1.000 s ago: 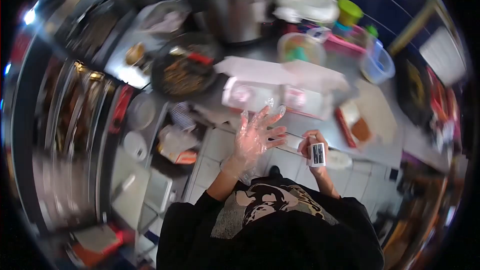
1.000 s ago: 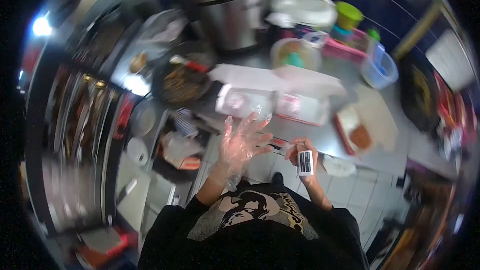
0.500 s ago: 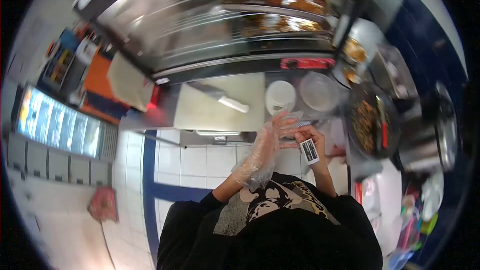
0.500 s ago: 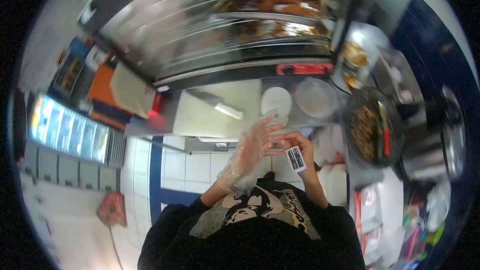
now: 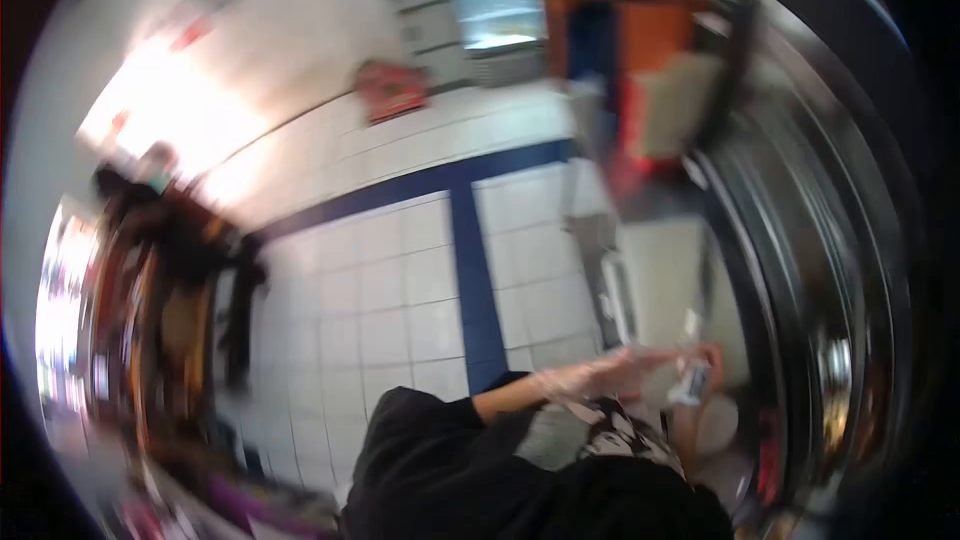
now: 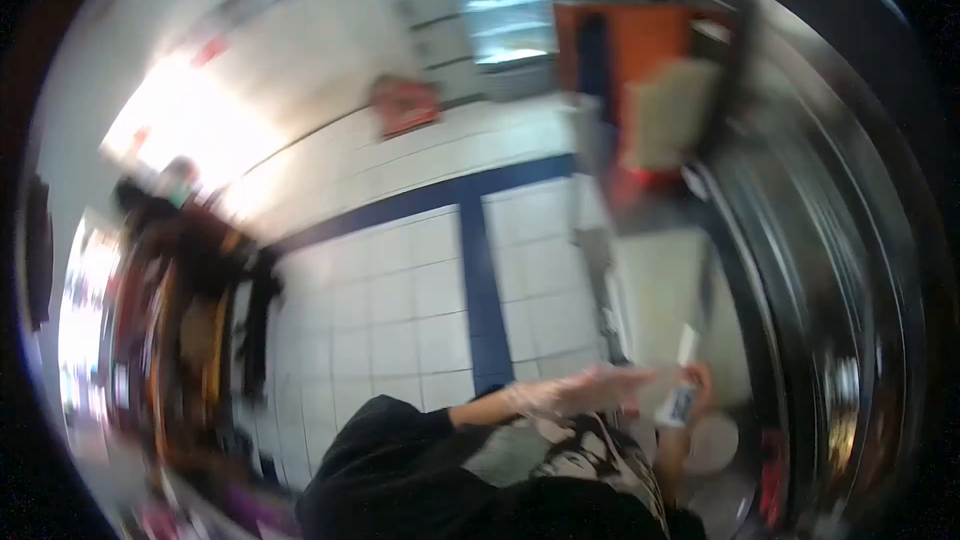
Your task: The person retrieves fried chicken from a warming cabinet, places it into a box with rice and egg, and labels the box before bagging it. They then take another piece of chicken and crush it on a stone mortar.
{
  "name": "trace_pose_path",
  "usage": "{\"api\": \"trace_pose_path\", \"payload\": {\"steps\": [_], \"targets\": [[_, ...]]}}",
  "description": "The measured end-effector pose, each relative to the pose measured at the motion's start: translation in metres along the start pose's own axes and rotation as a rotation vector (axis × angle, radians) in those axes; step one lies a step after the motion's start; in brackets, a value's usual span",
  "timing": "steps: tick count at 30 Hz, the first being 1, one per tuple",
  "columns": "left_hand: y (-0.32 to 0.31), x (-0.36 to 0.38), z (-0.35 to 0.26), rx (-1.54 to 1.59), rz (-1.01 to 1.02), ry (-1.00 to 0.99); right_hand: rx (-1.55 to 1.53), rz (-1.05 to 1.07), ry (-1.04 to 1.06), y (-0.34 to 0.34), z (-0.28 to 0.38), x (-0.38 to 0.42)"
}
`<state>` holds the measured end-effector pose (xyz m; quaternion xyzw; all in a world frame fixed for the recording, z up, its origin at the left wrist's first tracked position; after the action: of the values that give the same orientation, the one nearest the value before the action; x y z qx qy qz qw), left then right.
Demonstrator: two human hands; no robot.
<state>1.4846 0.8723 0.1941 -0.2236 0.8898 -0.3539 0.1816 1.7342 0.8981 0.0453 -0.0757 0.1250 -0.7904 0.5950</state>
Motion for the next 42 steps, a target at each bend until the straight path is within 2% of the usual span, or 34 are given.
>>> {"api": "trace_pose_path", "payload": {"steps": [1, 2, 3, 5, 8, 10, 11, 13, 14, 16, 21, 23, 27, 29, 30, 32, 33, 35, 36, 38, 39, 42], "targets": [[-0.013, 0.002, -0.021, -0.090, -0.031, -0.129, 0.083, 0.037, 0.073, -0.008, -0.001, -0.015], [-0.027, 0.005, -0.038, -0.177, -0.052, -0.239, -0.108, 0.173, -0.195, -0.060, 0.049, -0.010], [-0.014, 0.010, -0.034, -0.166, -0.123, -0.258, 0.077, 0.127, 0.015, -0.047, 0.006, -0.036], [0.001, 0.012, -0.022, -0.169, -0.246, -0.311, -0.011, 0.273, -0.020, -0.087, 0.020, -0.053], [0.009, 0.010, -0.002, -0.251, -0.350, -0.369, -0.124, 0.401, -0.139, -0.117, 0.077, -0.045], [0.004, 0.018, -0.004, -0.273, -0.400, -0.405, -0.121, 0.781, -0.322, -0.138, 0.091, -0.042], [0.002, 0.021, -0.004, -0.288, -0.432, -0.414, -0.116, 0.801, -0.325, -0.142, 0.081, -0.042], [0.008, 0.022, -0.002, -0.303, -0.412, -0.439, 0.199, 0.766, 0.188, -0.151, 0.067, -0.040], [0.011, 0.021, -0.001, -0.316, -0.381, -0.448, 0.200, 0.775, 0.193, -0.155, 0.070, -0.040], [0.006, 0.024, -0.003, -0.323, -0.371, -0.439, 0.133, 0.684, -0.013, -0.174, 0.090, -0.026], [-0.010, 0.035, -0.010, -0.342, -0.376, -0.369, 0.053, 0.702, 0.026, -0.166, 0.074, -0.045], [-0.015, 0.038, -0.010, -0.337, -0.380, -0.334, 0.034, 0.675, 0.104, -0.161, 0.068, -0.053], [-0.004, 0.036, 0.001, -0.296, -0.319, -0.358, 0.088, 0.680, 0.183, -0.169, 0.071, -0.051], [0.001, 0.039, -0.003, -0.057, -0.310, -0.452, 0.147, 0.655, 0.122, -0.176, 0.072, -0.046], [-0.001, 0.043, -0.009, -0.056, -0.308, -0.450, 0.147, 0.652, 0.122, -0.185, 0.079, -0.039], [-0.005, 0.054, -0.022, -0.168, -0.466, -0.459, 0.279, 0.635, 0.312, -0.205, 0.106, -0.023], [-0.001, 0.056, -0.020, -0.198, -0.518, -0.477, 0.278, 0.634, 0.312, -0.210, 0.111, -0.019], [0.003, 0.059, -0.018, -0.226, -0.527, -0.462, 0.289, 0.817, 0.292, -0.222, 0.117, -0.009], [0.003, 0.061, -0.018, -0.254, -0.535, -0.449, 0.288, 0.818, 0.294, -0.227, 0.121, -0.007], [0.000, 0.064, -0.018, -0.259, -0.542, -0.422, 0.432, 0.996, 0.429, -0.241, 0.127, 0.003], [-0.002, 0.065, -0.018, -0.262, -0.548, -0.398, 0.411, 0.941, 0.401, -0.245, 0.127, 0.007], [-0.007, 0.076, -0.022, -0.295, -0.585, -0.410, 0.323, 0.980, 0.351, -0.250, 0.105, 0.000]]}}
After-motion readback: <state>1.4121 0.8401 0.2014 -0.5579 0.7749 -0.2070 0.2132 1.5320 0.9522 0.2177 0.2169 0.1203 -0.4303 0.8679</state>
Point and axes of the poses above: each hand's wrist, its own x-axis away from the middle knuckle, its own y-axis out of the back of the hand, z = x × y, the point moved 3 cm from there along -x, towards the middle knuckle, and after that the axes turned 6 degrees about -x, right-handed, at the moved point
